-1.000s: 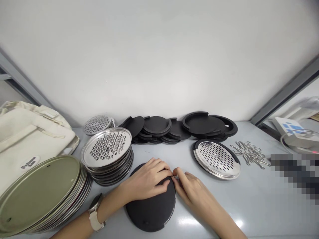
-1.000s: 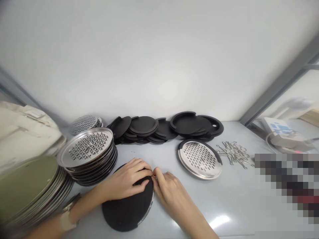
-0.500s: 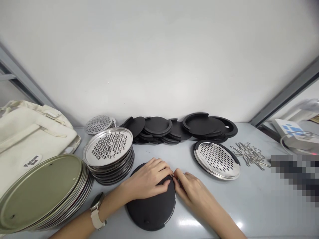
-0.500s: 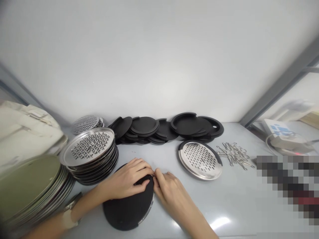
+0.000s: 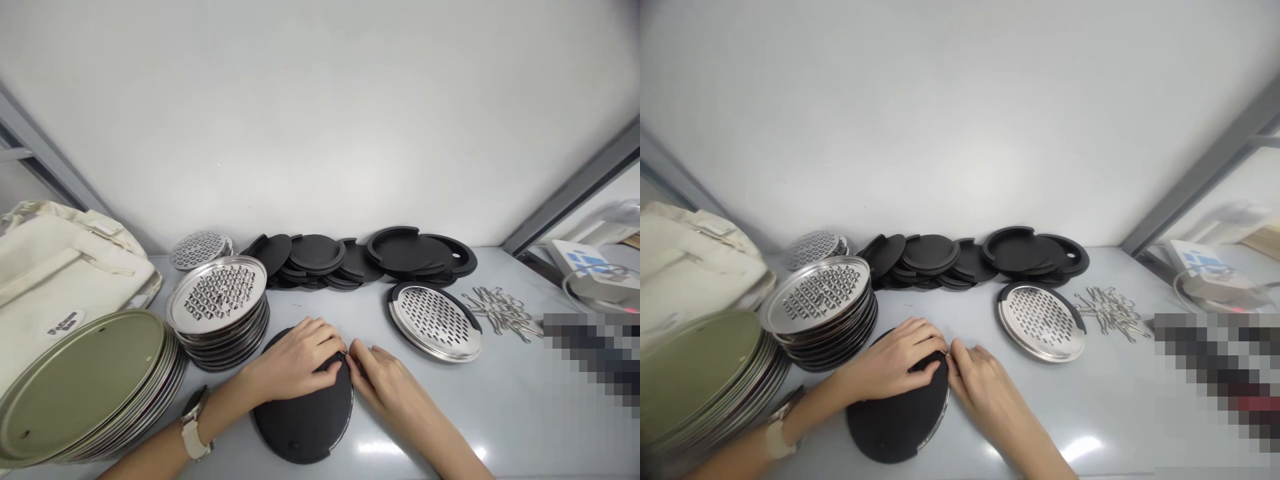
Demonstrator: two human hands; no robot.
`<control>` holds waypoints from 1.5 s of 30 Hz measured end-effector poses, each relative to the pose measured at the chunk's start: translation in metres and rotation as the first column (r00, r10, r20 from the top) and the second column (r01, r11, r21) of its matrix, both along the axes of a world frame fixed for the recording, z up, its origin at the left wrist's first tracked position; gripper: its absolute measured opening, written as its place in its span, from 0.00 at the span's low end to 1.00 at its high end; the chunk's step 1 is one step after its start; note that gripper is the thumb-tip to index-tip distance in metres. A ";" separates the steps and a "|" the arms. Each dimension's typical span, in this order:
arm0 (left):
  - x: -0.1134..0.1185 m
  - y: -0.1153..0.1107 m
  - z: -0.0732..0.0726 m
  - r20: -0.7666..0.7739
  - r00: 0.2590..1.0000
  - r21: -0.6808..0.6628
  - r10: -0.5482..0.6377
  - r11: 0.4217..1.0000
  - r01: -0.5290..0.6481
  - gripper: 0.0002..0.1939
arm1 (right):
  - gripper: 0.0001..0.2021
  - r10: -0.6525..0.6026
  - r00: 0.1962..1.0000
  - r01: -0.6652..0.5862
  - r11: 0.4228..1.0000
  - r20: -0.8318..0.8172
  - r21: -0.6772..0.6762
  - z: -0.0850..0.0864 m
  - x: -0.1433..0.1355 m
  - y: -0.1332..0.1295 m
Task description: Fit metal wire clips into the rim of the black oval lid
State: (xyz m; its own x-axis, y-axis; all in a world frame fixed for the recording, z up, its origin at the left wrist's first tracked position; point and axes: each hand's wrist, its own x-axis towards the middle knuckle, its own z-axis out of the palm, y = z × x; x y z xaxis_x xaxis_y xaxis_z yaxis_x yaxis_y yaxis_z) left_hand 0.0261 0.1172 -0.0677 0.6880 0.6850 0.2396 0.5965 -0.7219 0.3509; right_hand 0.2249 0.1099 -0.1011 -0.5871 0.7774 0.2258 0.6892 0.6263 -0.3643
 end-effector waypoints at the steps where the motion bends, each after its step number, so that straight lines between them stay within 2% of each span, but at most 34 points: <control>1: 0.000 0.000 0.000 0.001 1.000 0.002 0.004 1.000 -0.004 0.07 | 0.06 -0.003 1.000 0.003 1.000 -0.008 -0.014 0.001 0.000 0.000; 9: -0.001 0.001 -0.001 0.007 1.000 0.007 -0.006 1.000 0.006 0.05 | 0.02 -0.012 0.999 0.008 0.995 -0.034 -0.099 0.003 -0.001 0.000; 18: -0.001 0.000 -0.002 0.020 1.000 0.007 -0.014 1.000 0.013 0.07 | 0.04 -0.009 0.999 0.003 0.985 -0.034 -0.171 0.006 -0.001 -0.001; 22: -0.001 0.000 -0.001 0.009 1.000 -0.001 -0.011 1.000 0.011 0.08 | 0.02 0.000 1.000 -0.003 0.990 -0.023 -0.140 0.005 -0.002 0.001; 30: 0.000 0.001 -0.003 0.023 1.000 0.005 -0.008 1.000 0.007 0.08 | 0.05 0.018 1.000 -0.018 1.000 0.003 0.001 -0.001 0.000 0.001; 39: 0.001 0.001 0.000 0.000 1.000 -0.022 -0.003 1.000 0.003 0.07 | 0.05 0.028 0.999 -0.027 0.998 0.035 -0.052 0.003 0.000 0.000; 45: 0.001 0.002 -0.001 -0.004 1.000 -0.028 -0.002 1.000 0.001 0.07 | 0.04 0.038 0.999 -0.037 0.999 0.026 -0.033 0.005 0.000 0.000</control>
State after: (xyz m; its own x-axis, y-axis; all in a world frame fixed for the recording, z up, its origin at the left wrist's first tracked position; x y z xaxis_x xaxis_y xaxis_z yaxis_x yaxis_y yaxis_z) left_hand 0.0276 0.1190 -0.0683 0.6900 0.6903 0.2178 0.5969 -0.7128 0.3684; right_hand 0.2251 0.1101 -0.0957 -0.6212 0.7615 0.1852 0.6752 0.6400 -0.3667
